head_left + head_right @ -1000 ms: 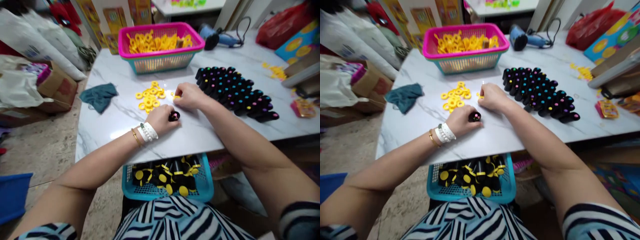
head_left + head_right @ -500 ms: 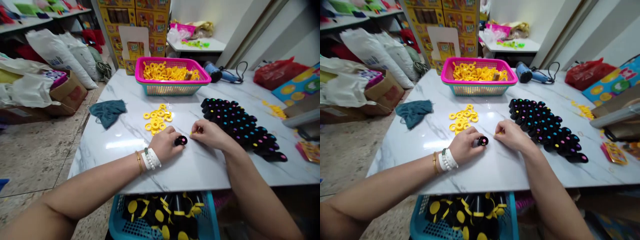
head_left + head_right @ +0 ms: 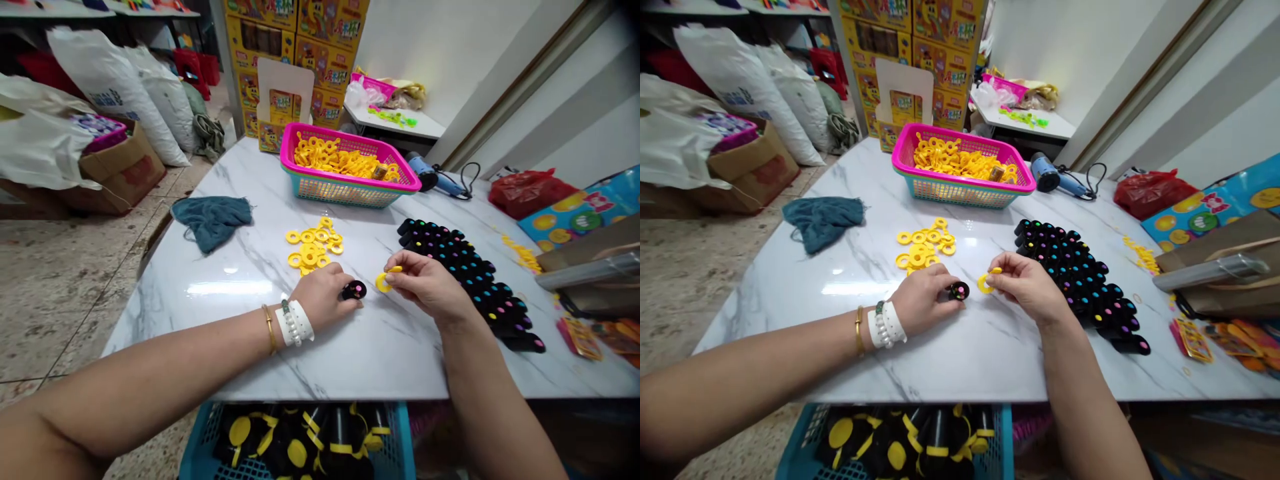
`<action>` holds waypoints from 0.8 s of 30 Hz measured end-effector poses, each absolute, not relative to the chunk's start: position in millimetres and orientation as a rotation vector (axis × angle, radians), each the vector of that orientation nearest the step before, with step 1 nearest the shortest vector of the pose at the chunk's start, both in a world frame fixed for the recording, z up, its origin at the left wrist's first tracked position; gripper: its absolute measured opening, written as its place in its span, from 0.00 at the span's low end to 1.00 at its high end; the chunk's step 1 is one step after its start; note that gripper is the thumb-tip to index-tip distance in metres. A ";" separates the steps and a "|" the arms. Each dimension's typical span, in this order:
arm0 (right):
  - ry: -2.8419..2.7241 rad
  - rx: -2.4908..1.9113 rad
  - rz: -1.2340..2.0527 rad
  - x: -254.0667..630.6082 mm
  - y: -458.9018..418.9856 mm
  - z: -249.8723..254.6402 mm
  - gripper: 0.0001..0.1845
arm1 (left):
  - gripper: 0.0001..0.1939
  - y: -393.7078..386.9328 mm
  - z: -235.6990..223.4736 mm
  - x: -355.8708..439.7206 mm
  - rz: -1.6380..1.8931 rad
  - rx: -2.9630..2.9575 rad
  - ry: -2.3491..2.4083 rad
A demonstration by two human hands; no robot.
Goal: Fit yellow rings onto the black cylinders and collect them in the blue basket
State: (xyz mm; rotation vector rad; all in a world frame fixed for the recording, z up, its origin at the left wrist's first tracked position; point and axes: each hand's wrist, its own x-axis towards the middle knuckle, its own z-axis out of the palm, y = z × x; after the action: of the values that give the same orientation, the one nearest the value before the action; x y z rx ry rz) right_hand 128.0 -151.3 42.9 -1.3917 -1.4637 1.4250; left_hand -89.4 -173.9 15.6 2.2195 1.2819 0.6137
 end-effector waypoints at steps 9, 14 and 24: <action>-1.329 -1.294 1.688 96.5 -161.6 28.6 0.17 | 0.15 -170.9 10.2 -89.3 0.616 2.295 1.262; -1.323 -1.318 1.588 95.2 -161.5 22.9 0.18 | 0.12 -170.4 15.7 -88.7 0.561 2.260 1.262; -1.419 -1.265 1.647 89.7 -166.7 21.9 0.19 | 0.15 -172.3 29.1 -92.0 0.536 1.857 1.201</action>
State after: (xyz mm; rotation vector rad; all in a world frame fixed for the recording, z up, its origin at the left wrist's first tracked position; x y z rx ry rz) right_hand 89.7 -166.7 21.9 -1.2651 -1.4191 1.6473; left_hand -92.0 -172.3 29.1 1.8567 1.2006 0.5357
